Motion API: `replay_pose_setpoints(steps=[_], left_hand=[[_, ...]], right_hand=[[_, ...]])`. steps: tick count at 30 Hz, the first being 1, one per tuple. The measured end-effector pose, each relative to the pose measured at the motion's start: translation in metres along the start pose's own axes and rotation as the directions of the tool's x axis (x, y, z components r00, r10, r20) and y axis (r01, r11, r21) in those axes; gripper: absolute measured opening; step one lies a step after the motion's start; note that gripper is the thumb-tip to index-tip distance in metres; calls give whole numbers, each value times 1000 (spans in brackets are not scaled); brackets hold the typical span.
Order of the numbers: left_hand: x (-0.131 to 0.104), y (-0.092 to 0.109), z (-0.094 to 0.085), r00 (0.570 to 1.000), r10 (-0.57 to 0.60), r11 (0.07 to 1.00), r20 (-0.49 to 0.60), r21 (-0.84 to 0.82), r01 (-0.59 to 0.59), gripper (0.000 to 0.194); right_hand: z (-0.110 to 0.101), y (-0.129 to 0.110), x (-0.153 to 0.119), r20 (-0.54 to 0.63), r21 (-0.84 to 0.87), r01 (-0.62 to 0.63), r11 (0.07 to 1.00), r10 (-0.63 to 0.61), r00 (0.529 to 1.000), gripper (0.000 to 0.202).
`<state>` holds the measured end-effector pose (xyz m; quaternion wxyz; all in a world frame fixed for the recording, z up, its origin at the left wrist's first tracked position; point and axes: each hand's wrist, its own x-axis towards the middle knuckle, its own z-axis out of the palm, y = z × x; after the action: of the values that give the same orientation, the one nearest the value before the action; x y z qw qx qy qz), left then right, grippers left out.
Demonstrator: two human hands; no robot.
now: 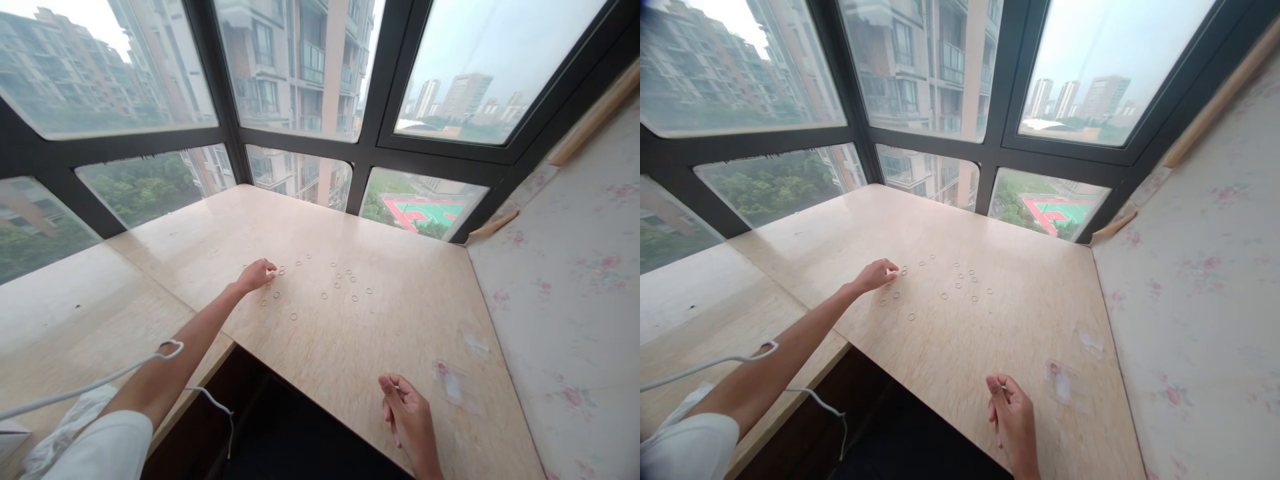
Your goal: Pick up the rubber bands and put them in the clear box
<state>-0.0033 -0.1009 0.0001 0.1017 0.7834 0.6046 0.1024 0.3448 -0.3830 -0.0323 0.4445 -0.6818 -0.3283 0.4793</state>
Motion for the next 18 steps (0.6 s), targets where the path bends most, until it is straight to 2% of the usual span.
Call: replay_pose_setpoints(steps=[5, 13, 18], left_hand=[[7, 12, 4, 989, 117, 991, 88, 54, -122, 21], [14, 22, 1, 967, 216, 960, 136, 153, -236, 20], [9, 37, -6, 950, 277, 936, 144, 181, -301, 15]], right_hand=[[5, 10, -3, -17, -89, 54, 995, -56, 998, 66], [8, 10, -8, -52, -119, 156, 980, -163, 985, 65], [8, 12, -8, -50, -106, 206, 973, -212, 976, 49]])
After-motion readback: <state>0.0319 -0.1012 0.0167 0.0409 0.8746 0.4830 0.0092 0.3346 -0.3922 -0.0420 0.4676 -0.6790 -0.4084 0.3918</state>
